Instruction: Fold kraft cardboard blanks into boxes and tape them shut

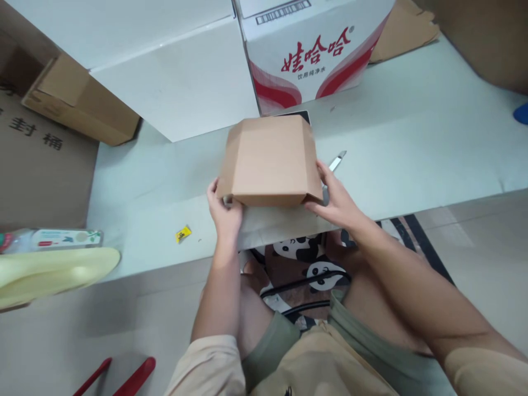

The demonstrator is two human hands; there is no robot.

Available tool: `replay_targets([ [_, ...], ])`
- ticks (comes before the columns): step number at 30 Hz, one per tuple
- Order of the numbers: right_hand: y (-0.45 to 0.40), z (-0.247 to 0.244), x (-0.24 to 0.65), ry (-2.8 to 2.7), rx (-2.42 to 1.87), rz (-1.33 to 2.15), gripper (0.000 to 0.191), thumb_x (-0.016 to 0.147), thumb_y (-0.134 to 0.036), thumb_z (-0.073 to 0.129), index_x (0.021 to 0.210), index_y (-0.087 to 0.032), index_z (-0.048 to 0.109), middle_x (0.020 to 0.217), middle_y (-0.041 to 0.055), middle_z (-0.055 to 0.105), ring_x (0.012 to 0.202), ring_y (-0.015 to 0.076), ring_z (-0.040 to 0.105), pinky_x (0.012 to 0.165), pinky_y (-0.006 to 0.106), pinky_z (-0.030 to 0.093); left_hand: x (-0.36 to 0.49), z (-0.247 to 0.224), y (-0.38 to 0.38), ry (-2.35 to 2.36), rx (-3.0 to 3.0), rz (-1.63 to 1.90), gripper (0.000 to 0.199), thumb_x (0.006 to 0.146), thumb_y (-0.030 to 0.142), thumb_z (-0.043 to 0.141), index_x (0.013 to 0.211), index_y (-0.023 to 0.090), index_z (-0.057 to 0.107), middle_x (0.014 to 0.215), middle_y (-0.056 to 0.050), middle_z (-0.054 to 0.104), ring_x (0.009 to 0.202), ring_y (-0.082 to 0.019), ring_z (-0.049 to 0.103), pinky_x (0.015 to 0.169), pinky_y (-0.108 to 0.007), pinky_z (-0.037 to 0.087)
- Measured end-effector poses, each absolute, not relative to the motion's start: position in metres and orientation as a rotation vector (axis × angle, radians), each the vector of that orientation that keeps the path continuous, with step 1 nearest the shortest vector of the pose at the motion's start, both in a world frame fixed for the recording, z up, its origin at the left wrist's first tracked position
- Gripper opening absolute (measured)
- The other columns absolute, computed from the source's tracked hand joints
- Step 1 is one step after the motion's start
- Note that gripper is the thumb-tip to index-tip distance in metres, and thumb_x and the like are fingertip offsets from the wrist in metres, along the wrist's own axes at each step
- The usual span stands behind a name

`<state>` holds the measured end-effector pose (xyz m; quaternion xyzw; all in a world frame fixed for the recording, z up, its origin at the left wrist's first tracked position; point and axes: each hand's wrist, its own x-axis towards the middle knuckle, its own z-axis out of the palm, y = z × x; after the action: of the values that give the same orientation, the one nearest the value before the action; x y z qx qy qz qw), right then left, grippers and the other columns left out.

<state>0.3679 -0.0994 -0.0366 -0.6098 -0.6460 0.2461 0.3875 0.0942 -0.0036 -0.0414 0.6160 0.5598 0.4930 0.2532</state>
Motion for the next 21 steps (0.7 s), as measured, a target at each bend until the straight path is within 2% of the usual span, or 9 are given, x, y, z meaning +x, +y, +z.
replay_targets([
  [2,-0.101,-0.034,0.366,-1.516,-1.523,0.676,0.103,0.078,-0.070,0.063,0.158,-0.026,0.014,0.161,0.0169,0.032,0.143,0.0370,0.042,0.115,0.056,0.039,0.093,-0.043,-0.005,1.421,1.726,1.369,0.032,0.080,0.028,0.066,0.111,0.019,0.067,0.136,-0.012,0.059,0.131,-0.026,0.056,0.113,-0.039,0.045],
  [3,-0.101,-0.033,0.365,-1.472,-1.502,0.678,0.104,0.077,-0.071,0.063,0.157,-0.027,0.014,0.161,0.0162,0.031,0.142,0.0359,0.043,0.114,0.055,0.041,0.093,-0.044,-0.006,1.353,1.708,1.380,0.033,0.083,0.036,0.065,0.111,0.019,0.067,0.131,-0.012,0.062,0.128,-0.026,0.058,0.113,-0.040,0.046],
  [6,-0.101,-0.031,0.362,-1.429,-1.476,0.654,0.104,0.072,-0.071,0.069,0.154,-0.029,0.020,0.158,0.0151,0.033,0.139,0.0346,0.046,0.113,0.055,0.043,0.093,-0.049,-0.007,1.150,1.606,1.365,0.051,0.086,0.063,0.058,0.110,0.019,0.066,0.105,-0.009,0.070,0.106,-0.026,0.068,0.100,-0.044,0.054],
  [8,-0.101,-0.031,0.361,-1.416,-1.493,0.633,0.103,0.070,-0.068,0.073,0.152,-0.028,0.024,0.156,0.0151,0.035,0.139,0.0347,0.046,0.112,0.055,0.043,0.093,-0.052,-0.005,1.071,1.609,1.344,0.060,0.081,0.071,0.060,0.110,0.019,0.065,0.100,-0.009,0.071,0.101,-0.026,0.069,0.096,-0.043,0.055],
  [12,-0.100,-0.031,0.359,-1.330,-1.537,0.580,0.102,0.069,-0.062,0.076,0.151,-0.028,0.025,0.152,0.0154,0.040,0.134,0.0339,0.050,0.101,0.052,0.052,0.095,-0.049,-0.003,1.029,1.653,1.383,0.067,0.075,0.076,0.064,0.109,0.019,0.063,0.106,-0.013,0.071,0.105,-0.026,0.069,0.097,-0.041,0.053],
  [16,-0.101,-0.026,0.358,-1.191,-1.603,0.540,0.092,0.071,-0.054,0.075,0.147,-0.025,0.032,0.139,0.0156,0.053,0.112,0.0302,0.062,0.080,0.045,0.058,0.100,-0.036,-0.007,1.115,1.636,1.344,0.071,0.069,0.071,0.074,0.114,0.018,0.063,0.105,-0.013,0.073,0.098,-0.024,0.070,0.088,-0.035,0.055],
  [19,-0.101,-0.019,0.357,-1.191,-1.582,0.469,0.066,0.077,-0.053,0.067,0.134,-0.025,0.049,0.127,0.0118,0.063,0.108,0.0287,0.064,0.087,0.046,0.056,0.100,-0.029,-0.012,1.155,1.621,1.337,0.065,0.066,0.065,0.079,0.109,0.018,0.067,0.096,-0.009,0.075,0.088,-0.022,0.071,0.079,-0.032,0.056],
  [21,-0.101,-0.016,0.358,-1.183,-1.513,0.414,0.046,0.085,-0.055,0.055,0.120,-0.025,0.059,0.121,0.0097,0.067,0.113,0.0284,0.063,0.096,0.047,0.053,0.097,-0.029,-0.013,1.123,1.534,1.370,0.060,0.072,0.070,0.068,0.102,0.018,0.070,0.091,-0.008,0.075,0.083,-0.022,0.072,0.075,-0.033,0.057],
])
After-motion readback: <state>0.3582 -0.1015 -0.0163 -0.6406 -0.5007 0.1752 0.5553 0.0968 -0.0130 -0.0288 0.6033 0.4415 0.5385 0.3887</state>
